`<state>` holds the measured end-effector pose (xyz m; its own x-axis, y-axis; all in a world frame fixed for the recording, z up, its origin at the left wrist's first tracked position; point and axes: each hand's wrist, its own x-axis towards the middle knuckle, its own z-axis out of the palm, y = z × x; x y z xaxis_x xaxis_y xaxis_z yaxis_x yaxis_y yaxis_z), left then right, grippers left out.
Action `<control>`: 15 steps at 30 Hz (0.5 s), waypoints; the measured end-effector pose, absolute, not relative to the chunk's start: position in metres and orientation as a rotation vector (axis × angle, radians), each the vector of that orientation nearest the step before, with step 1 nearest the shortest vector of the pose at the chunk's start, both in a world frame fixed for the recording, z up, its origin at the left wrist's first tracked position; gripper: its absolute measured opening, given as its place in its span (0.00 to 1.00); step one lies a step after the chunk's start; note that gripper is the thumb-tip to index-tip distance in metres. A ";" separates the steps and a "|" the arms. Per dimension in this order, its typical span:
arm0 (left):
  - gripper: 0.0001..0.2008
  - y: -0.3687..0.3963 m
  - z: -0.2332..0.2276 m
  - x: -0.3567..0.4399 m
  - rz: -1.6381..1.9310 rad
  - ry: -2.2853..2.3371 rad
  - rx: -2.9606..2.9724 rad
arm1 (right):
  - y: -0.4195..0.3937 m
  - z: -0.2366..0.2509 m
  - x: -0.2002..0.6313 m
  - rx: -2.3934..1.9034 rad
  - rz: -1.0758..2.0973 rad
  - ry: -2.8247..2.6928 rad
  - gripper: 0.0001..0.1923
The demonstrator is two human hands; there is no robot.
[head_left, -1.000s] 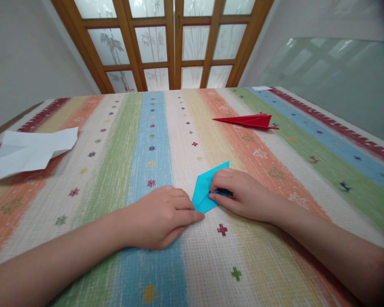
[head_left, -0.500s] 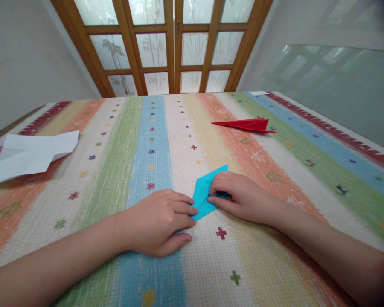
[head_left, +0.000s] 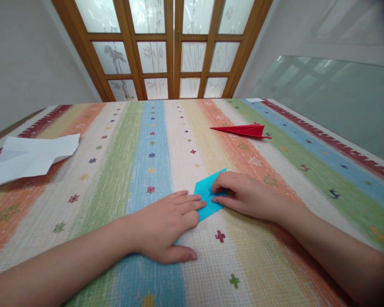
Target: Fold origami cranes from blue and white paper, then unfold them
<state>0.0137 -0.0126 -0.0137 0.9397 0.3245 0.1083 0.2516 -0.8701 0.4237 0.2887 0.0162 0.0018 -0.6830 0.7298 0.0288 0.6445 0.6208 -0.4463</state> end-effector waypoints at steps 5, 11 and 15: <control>0.23 -0.011 -0.011 0.016 0.274 0.442 2.649 | 0.019 -0.002 0.293 -0.935 0.586 -2.648 0.10; 0.23 -0.009 -0.012 0.014 0.283 0.406 2.675 | 0.016 0.003 0.292 -0.904 0.448 -2.757 0.12; 0.24 -0.011 -0.013 0.015 0.291 0.398 2.721 | 0.009 0.014 0.287 -0.914 0.323 -2.819 0.11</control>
<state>0.0151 -0.0105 -0.0129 0.9386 0.3121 0.1471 0.2348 -0.8901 0.3905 0.2866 0.0092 0.0142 -0.8004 0.5933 0.0853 0.5587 0.7900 -0.2527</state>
